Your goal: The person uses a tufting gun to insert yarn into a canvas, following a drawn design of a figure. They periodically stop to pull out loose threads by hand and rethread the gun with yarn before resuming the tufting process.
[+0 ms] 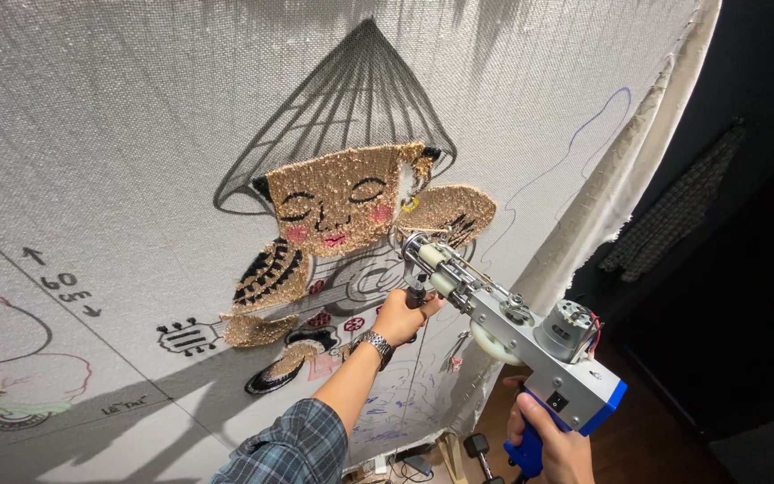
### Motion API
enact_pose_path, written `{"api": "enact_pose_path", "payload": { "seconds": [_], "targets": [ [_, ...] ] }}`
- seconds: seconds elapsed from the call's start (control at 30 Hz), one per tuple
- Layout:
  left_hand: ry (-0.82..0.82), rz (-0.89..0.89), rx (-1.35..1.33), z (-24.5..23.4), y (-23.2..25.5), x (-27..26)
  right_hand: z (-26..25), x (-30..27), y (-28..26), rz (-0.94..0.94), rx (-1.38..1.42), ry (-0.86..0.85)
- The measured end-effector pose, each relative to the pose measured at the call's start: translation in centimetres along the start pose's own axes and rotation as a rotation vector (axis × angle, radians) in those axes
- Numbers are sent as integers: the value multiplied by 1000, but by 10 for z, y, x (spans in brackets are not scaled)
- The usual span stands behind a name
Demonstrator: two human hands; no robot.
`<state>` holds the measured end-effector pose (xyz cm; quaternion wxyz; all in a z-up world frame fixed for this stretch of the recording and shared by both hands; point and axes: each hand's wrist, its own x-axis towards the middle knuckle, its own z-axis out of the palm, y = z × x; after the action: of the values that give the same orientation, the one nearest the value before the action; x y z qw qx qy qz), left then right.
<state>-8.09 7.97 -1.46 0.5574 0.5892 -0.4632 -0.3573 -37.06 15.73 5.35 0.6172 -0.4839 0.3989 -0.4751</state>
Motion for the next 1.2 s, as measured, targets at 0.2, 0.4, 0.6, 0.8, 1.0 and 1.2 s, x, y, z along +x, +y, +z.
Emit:
{"api": "enact_pose_path", "payload": {
  "seconds": [0.2,0.4,0.6,0.8,1.0,1.2],
  "targets": [
    [11,11,-42,-3,1,1,-3,5,8,12,4,-3],
    [-10,-14,-33,-6,8,-2,-1,7,8,9,-38,-27],
    [-22,-93,-6,-10,26,-5,8,9,6,27,-27,-20],
    [4,-90,-69,-18,22,10,29,10,4,10,-53,23],
    [47,-20,41,-35,16,25,48,15,11,-70,-28,-6],
    [81,69,158,-45,3,42,56,24,29,-79,-43,56]
  ]
}}
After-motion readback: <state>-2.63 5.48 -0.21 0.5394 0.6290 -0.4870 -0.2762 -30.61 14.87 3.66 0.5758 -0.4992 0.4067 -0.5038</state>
